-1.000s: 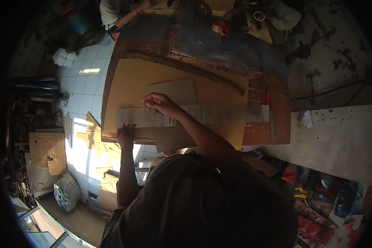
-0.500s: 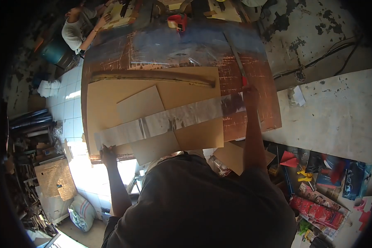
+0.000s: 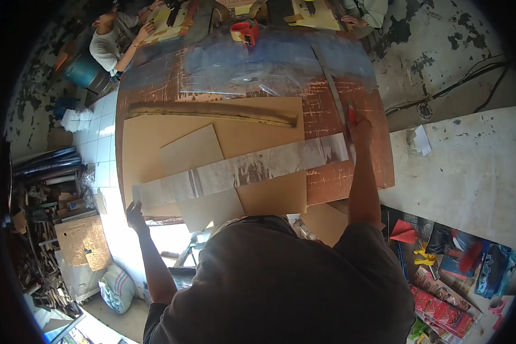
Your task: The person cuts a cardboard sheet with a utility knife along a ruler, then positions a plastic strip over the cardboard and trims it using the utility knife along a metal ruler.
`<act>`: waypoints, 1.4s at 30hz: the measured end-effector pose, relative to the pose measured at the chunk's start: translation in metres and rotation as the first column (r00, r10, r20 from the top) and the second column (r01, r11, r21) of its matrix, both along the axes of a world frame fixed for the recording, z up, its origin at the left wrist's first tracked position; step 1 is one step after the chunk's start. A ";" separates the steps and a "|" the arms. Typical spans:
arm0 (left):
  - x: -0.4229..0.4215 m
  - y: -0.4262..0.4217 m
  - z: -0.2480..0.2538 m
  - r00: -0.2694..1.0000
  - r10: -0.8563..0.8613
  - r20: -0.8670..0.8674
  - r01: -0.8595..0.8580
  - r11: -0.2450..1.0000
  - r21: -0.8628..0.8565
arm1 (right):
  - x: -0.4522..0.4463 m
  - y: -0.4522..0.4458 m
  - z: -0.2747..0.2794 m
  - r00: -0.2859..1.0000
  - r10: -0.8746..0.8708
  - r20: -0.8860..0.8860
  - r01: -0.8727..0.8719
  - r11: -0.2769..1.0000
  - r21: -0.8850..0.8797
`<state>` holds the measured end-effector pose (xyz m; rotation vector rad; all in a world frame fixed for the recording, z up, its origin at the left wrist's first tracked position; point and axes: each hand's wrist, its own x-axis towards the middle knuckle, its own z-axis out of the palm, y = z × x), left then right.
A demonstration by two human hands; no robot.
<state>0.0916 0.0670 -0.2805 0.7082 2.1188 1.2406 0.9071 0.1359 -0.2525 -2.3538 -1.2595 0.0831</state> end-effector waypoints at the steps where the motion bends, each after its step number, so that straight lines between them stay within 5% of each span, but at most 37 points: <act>1: -0.003 0.000 -0.006 0.994 -0.039 -0.097 0.043 0.999 0.030 | 0.002 -0.001 0.004 1.000 0.006 -0.002 -0.006 1.000 -0.002; 3: -0.005 -0.003 -0.019 0.978 -0.070 -0.195 0.082 0.995 0.055 | 0.004 -0.003 0.013 0.985 -0.167 0.052 0.169 0.985 -0.033; 5: -0.005 -0.008 -0.023 1.000 -0.024 -0.016 0.026 0.994 0.105 | 0.016 -0.006 0.003 0.988 -0.150 0.019 0.151 0.987 -0.060; 7: -0.006 -0.009 -0.029 1.000 0.004 -0.019 -0.002 0.997 0.080 | 0.021 -0.005 -0.007 0.992 -0.126 -0.020 0.124 0.988 -0.088; 9: -0.007 -0.012 -0.036 1.000 -0.030 -0.008 0.031 0.989 0.145 | 0.011 -0.001 -0.015 0.935 -0.152 0.320 0.136 0.988 0.072; 12: -0.011 -0.010 -0.041 0.993 0.057 0.100 -0.068 0.991 0.113 | 0.013 0.010 -0.030 0.974 0.067 0.216 -0.063 0.998 -0.023; 17: -0.036 -0.008 -0.058 0.953 0.059 0.298 -0.098 0.988 0.118 | -0.012 0.029 -0.030 0.984 0.136 0.112 -0.134 0.991 -0.024; 24: -0.011 -0.012 -0.040 0.979 0.092 0.179 -0.118 0.982 0.144 | 0.039 0.055 -0.072 0.974 0.208 0.092 -0.181 0.954 -0.238; 28: -0.009 -0.014 -0.045 0.977 0.096 0.190 -0.139 0.963 0.229 | 0.034 0.062 -0.058 0.890 0.411 0.198 -0.394 0.911 -0.122; 39: -0.009 -0.013 -0.040 0.949 0.125 0.288 -0.206 0.941 0.269 | -0.021 0.045 0.058 0.881 0.396 0.258 -0.402 0.915 -0.033; 42: -0.009 -0.009 -0.038 0.923 0.152 0.353 -0.255 0.929 0.269 | -0.018 0.041 0.076 0.887 0.402 0.226 -0.434 0.894 0.114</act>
